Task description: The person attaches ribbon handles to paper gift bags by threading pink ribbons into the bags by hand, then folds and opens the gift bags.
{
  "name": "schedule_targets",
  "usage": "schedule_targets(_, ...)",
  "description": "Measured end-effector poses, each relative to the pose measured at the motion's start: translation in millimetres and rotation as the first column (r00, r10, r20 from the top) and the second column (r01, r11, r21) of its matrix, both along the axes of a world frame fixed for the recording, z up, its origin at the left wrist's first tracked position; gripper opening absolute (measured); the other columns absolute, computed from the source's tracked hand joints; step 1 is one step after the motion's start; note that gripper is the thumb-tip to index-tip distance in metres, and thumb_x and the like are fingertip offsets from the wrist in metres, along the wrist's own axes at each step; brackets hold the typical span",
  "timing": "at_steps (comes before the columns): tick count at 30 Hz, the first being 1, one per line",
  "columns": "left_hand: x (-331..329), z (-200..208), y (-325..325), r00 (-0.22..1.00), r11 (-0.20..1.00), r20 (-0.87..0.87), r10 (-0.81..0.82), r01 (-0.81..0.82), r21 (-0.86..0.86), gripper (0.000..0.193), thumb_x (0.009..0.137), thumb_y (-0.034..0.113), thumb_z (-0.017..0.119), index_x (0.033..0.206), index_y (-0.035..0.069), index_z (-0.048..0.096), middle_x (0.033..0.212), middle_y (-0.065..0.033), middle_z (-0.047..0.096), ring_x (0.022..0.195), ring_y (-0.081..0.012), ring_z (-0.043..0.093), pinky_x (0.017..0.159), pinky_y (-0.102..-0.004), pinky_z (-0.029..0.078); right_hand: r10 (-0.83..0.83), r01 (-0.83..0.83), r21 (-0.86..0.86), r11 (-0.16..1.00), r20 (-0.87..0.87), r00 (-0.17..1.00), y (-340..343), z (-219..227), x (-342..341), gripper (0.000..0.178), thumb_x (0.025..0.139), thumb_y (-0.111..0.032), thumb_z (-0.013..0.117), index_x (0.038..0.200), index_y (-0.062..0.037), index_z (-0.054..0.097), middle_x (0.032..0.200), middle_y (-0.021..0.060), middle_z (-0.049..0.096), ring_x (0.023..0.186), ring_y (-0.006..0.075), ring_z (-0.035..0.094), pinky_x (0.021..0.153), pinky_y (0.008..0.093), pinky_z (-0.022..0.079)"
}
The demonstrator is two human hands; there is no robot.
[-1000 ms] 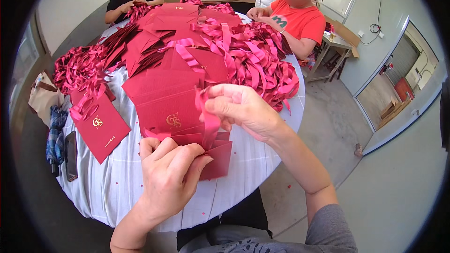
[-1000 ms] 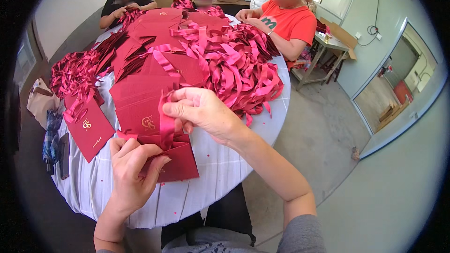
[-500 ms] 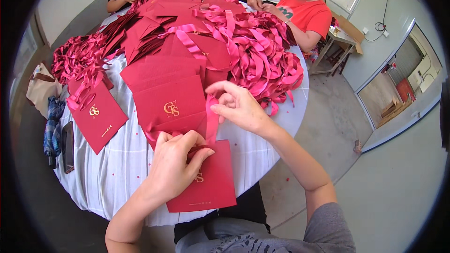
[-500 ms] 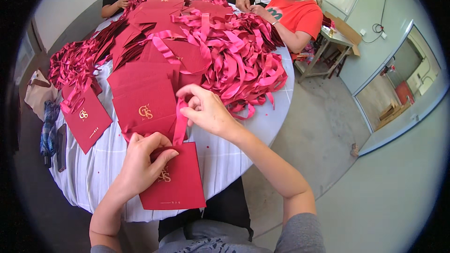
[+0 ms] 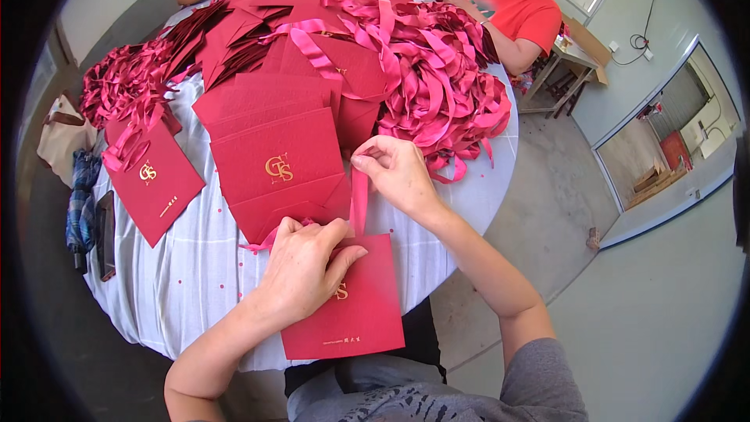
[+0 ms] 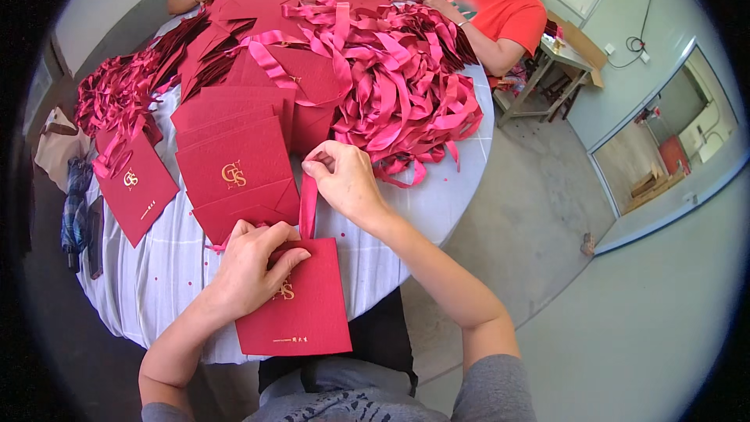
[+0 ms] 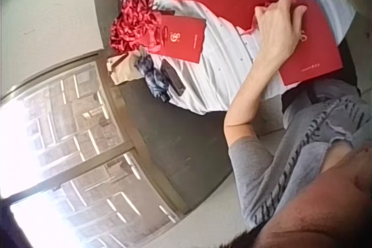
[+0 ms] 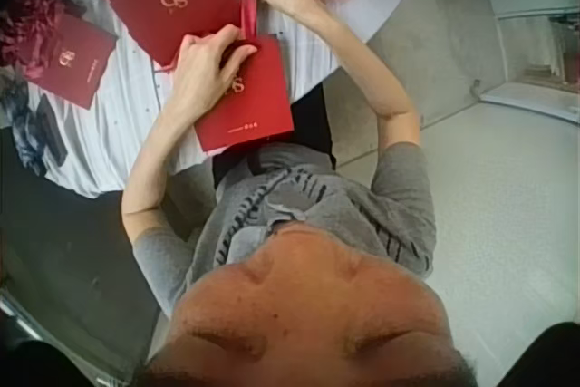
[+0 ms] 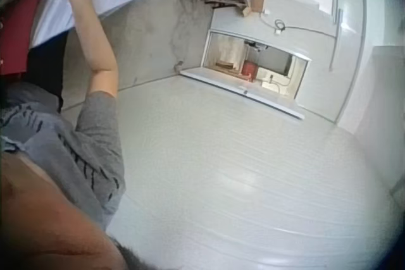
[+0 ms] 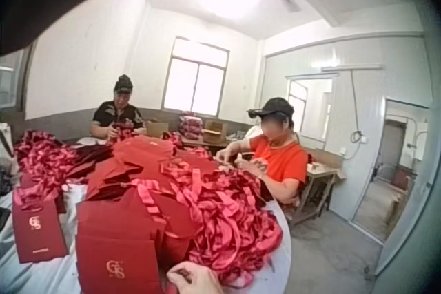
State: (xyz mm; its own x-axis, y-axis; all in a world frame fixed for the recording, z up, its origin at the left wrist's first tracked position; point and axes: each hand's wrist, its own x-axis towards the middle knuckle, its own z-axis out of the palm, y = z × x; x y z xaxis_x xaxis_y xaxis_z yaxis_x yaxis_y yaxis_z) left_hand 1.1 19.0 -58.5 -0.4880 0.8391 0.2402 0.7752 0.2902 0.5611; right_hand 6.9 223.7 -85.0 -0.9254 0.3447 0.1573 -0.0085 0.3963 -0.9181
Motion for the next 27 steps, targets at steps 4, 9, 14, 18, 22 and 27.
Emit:
schedule_targets(4,-1.4,1.1,-1.0,0.999,1.0,0.027,-0.021,0.021,0.006,0.019,0.09,0.023,0.063,0.089,0.005,0.058,0.069,-0.0122,0.061,0.068,-0.027,0.058,0.073,-0.0371,0.034,-0.016,0.017,-0.016,1.0,0.035,0.999,1.7,-16.1,-8.9,0.01,0.089,-0.006,0.063,0.093,0.0032,0.064,0.084,0.0075,0.068,0.075,0.0104,0.063,0.061,0.0259,0.051)
schedule_targets(9,-0.5,-2.2,2.0,0.999,0.999,0.025,-0.021,0.022,-0.038,0.018,0.09,0.024,0.062,0.089,0.006,0.059,0.068,-0.0117,0.061,0.068,-0.0266,0.058,0.072,-0.0371,0.033,0.023,-0.022,-0.054,0.998,0.027,0.999,9.1,-27.7,-10.6,0.01,0.088,-0.004,0.063,0.095,0.0036,0.063,0.085,0.0084,0.068,0.077,0.0116,0.064,0.069,0.0258,0.052)
schedule_targets(14,2.9,-5.2,1.8,0.999,1.0,0.048,-0.022,0.022,-0.007,0.019,0.091,0.025,0.062,0.087,0.007,0.061,0.068,-0.0117,0.062,0.066,-0.0261,0.058,0.072,-0.0365,0.033,0.053,-0.049,-0.121,0.991,0.03,0.998,10.1,-30.0,-8.3,0.012,0.086,-0.005,0.067,0.094,0.0029,0.063,0.085,0.0082,0.069,0.076,0.0114,0.065,0.068,0.0236,0.052)
schedule_targets(18,5.0,-3.1,1.4,0.996,1.0,0.086,-0.026,0.026,-0.002,0.019,0.09,0.025,0.062,0.086,0.007,0.062,0.065,-0.0112,0.061,0.064,-0.0259,0.057,0.072,-0.0361,0.033,0.17,-0.159,-0.379,0.912,-0.004,0.985,12.6,-14.1,0.9,0.016,0.085,-0.009,0.071,0.094,0.0021,0.063,0.082,0.0069,0.068,0.073,0.0118,0.064,0.067,0.0234,0.052)
schedule_targets(22,6.4,-2.5,1.2,0.997,0.999,0.072,-0.034,0.034,0.004,0.019,0.091,0.025,0.062,0.085,0.007,0.061,0.064,-0.0109,0.061,0.063,-0.0259,0.057,0.072,-0.0361,0.033,0.159,-0.108,-0.331,0.937,0.13,0.979,10.7,0.4,8.8,0.023,0.088,-0.014,0.069,0.102,0.003,0.061,0.089,0.0084,0.066,0.074,0.0127,0.064,0.066,0.0243,0.052)
schedule_targets(27,4.1,0.8,-1.7,0.996,1.0,0.085,-0.028,0.027,0.014,0.02,0.091,0.025,0.062,0.084,0.006,0.06,0.063,-0.0114,0.059,0.063,-0.0267,0.056,0.072,-0.0363,0.032,0.037,-0.004,-0.2,0.98,0.16,0.986,7.0,13.0,39.9,0.034,0.096,-0.022,0.059,0.115,0.0053,0.054,0.103,0.012,0.063,0.077,0.015,0.065,0.061,0.0268,0.054)
